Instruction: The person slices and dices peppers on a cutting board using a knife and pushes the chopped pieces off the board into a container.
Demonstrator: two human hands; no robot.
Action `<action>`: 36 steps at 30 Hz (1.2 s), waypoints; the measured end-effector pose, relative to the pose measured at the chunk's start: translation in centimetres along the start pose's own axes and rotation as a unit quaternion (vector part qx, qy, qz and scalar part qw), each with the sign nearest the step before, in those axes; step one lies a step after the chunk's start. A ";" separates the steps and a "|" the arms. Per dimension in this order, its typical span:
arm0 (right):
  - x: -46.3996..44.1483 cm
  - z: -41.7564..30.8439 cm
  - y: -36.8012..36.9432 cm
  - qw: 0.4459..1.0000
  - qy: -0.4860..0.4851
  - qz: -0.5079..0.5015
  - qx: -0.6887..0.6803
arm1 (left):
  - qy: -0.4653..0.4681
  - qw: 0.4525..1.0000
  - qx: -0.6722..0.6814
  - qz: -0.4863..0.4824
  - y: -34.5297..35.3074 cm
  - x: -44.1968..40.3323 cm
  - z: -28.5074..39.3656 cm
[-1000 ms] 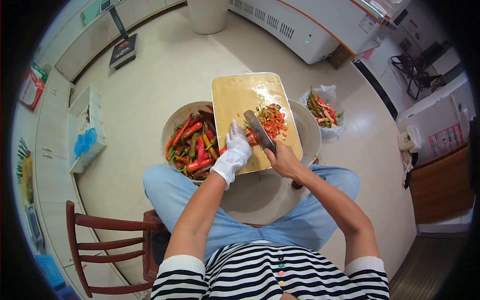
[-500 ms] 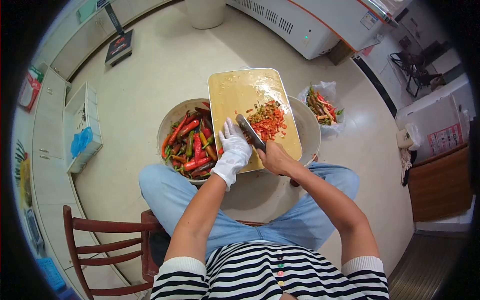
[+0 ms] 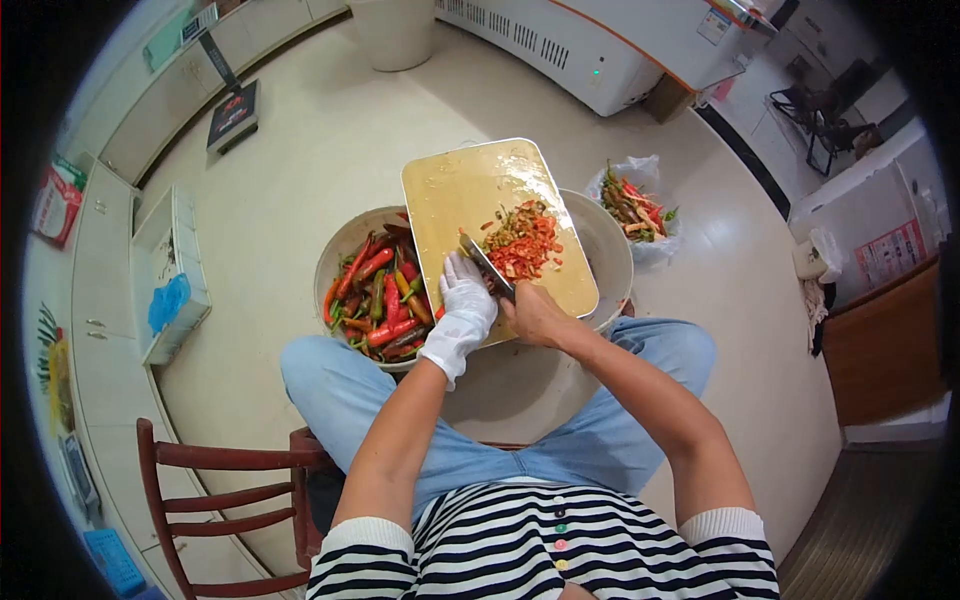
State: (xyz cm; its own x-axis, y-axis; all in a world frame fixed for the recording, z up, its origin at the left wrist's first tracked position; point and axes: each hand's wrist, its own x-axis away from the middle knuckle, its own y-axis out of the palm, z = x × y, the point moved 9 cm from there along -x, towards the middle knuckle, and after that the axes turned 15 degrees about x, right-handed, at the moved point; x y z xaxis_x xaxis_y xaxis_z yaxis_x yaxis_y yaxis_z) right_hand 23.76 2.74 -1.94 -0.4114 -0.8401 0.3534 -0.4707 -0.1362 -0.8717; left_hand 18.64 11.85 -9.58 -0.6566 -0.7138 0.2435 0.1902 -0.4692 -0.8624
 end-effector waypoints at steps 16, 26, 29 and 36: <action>3.3 1.4 -4.4 0.994 -0.015 0.107 -0.031 | 0.027 0.986 0.161 0.021 -2.2 -1.1 0.7; 2.9 0.9 -3.6 0.999 -0.017 0.043 -0.001 | 0.035 0.999 -0.018 -0.003 -0.6 -0.6 0.2; 1.9 0.2 -4.1 0.999 0.021 -0.031 -0.012 | 0.034 0.999 -0.024 -0.007 -0.5 -0.6 0.3; -0.3 1.5 -1.4 0.993 -0.042 0.105 -0.021 | 0.031 0.999 -0.022 -0.008 -1.3 -0.3 0.8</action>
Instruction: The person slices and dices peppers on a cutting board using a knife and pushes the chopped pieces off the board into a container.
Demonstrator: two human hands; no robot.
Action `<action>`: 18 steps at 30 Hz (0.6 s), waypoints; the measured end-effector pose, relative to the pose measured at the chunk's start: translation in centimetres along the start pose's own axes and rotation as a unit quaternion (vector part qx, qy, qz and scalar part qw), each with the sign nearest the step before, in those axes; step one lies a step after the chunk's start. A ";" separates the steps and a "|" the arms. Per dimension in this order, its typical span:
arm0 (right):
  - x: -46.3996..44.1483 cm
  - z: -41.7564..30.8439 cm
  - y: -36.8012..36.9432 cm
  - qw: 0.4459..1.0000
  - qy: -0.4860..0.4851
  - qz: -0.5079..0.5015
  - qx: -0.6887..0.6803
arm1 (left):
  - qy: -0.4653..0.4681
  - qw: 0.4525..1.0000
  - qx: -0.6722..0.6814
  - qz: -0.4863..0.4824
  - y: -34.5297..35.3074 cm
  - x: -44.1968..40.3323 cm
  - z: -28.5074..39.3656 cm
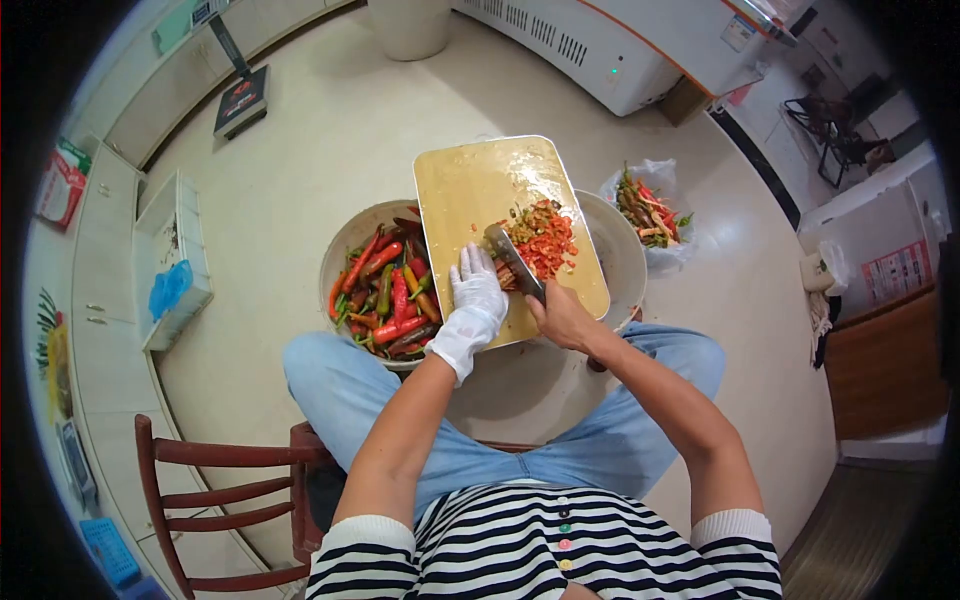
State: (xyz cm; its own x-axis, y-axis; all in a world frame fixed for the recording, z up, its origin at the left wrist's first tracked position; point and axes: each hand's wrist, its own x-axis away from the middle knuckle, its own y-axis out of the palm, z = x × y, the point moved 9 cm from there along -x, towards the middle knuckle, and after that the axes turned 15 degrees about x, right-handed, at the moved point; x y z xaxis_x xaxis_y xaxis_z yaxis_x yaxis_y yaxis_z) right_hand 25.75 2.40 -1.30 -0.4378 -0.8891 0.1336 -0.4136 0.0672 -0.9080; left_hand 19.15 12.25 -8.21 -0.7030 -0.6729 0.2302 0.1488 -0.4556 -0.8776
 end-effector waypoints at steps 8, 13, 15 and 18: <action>2.8 -1.5 -3.5 0.999 0.022 -0.042 0.004 | 0.002 1.000 -0.025 0.004 0.4 -0.1 0.0; 2.3 -1.5 -3.1 0.996 0.024 -0.086 0.026 | 0.012 1.000 -0.006 0.022 0.7 -0.3 -0.2; 2.6 -1.7 -2.7 0.961 0.139 -0.237 -0.037 | 0.014 0.999 -0.023 0.030 1.2 -0.5 -0.6; -0.2 0.3 0.8 0.990 0.060 -0.130 -0.016 | 0.011 0.999 -0.028 0.019 0.7 -0.7 -0.3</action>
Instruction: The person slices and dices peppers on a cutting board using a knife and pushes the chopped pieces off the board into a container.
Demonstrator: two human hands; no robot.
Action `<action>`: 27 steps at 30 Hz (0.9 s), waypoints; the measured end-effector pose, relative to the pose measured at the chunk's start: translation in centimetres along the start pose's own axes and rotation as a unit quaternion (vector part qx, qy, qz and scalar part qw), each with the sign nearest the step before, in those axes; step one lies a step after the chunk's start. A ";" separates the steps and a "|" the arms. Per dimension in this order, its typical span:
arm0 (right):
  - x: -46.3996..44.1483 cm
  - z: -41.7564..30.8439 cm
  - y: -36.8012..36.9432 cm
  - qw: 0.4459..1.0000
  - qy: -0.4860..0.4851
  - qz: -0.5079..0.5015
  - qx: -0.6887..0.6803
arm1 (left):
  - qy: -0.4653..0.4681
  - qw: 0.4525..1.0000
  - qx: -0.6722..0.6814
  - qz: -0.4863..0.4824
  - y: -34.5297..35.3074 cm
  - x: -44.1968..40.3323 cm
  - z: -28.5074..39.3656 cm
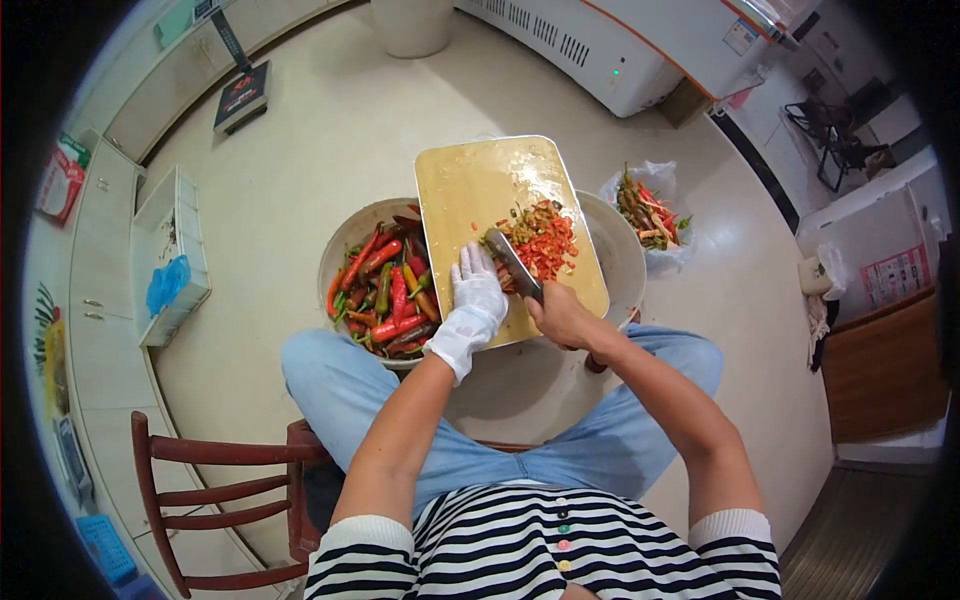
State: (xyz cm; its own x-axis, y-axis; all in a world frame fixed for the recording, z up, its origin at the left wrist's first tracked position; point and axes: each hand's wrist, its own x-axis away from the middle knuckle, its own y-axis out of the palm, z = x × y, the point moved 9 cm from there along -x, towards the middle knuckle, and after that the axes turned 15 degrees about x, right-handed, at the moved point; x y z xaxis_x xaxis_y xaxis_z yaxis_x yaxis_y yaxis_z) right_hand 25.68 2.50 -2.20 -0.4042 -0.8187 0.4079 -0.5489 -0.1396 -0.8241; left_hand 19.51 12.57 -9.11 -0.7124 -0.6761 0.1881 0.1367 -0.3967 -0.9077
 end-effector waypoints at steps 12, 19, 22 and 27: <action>4.7 -1.7 -3.1 0.997 -0.035 0.061 0.038 | -0.003 1.000 0.022 -0.005 0.4 0.3 0.1; 2.4 -1.5 -1.0 0.999 -0.001 0.007 0.033 | 0.014 0.999 0.036 0.035 0.8 0.3 -0.2; 0.8 -1.3 -0.5 0.998 -0.010 0.048 0.038 | 0.007 1.000 0.013 0.017 0.1 0.4 0.3; 0.9 -0.8 0.1 0.999 0.010 0.024 -0.021 | 0.011 1.000 -0.014 0.001 -0.4 1.2 0.5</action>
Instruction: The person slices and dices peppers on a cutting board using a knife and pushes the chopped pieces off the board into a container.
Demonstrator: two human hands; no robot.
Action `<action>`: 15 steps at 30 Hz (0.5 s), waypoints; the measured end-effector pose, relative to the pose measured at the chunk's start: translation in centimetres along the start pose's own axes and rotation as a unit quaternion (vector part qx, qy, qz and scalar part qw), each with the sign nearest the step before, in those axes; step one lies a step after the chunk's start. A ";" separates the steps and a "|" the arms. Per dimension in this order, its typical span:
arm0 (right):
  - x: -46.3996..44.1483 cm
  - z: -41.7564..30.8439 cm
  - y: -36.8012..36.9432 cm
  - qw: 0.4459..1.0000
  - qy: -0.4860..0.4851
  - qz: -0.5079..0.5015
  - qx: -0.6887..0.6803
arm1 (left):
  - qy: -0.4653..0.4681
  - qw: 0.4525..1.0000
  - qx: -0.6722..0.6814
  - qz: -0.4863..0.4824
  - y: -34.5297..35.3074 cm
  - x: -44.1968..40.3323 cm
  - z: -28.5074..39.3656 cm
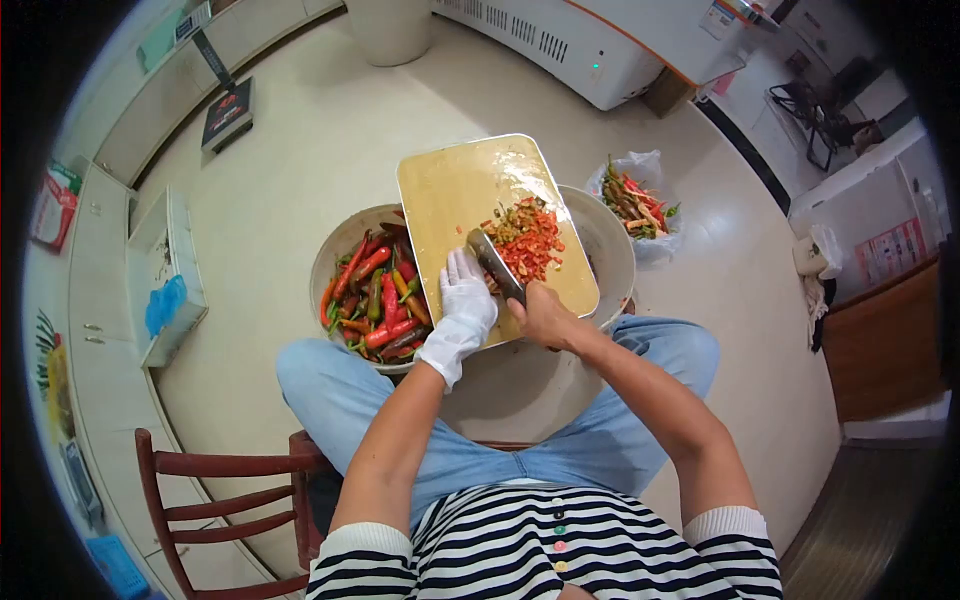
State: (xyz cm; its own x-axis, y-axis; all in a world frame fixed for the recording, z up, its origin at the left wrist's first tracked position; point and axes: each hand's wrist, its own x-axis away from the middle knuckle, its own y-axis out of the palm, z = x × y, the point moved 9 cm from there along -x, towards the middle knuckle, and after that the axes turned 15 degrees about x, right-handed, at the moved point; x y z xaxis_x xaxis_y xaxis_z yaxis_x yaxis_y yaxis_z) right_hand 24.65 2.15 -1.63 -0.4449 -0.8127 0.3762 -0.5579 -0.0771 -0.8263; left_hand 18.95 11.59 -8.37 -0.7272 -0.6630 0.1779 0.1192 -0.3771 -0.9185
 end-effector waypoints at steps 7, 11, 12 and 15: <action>3.1 1.1 2.8 0.999 -0.010 0.034 0.014 | 0.017 1.000 -0.006 -0.004 0.6 4.1 0.5; 3.5 1.7 0.7 0.998 -0.031 0.057 0.013 | 0.015 1.000 0.004 0.020 1.0 3.9 0.2; 3.4 2.2 0.4 0.998 -0.031 0.059 0.015 | 0.016 1.000 0.013 0.023 0.9 3.9 0.1; 3.0 4.7 0.1 0.999 -0.004 0.051 0.019 | 0.007 1.000 0.024 0.014 0.9 4.0 0.1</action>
State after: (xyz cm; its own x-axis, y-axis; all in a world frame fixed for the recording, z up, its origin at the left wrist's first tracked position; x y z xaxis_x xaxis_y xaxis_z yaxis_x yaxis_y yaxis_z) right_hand 26.60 -3.01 -2.53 -0.4923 -0.8219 0.2865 -0.4828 -0.0160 -0.8756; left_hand 16.19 8.57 -8.48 -0.7328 -0.6646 0.1459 0.1721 -0.3884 -0.9053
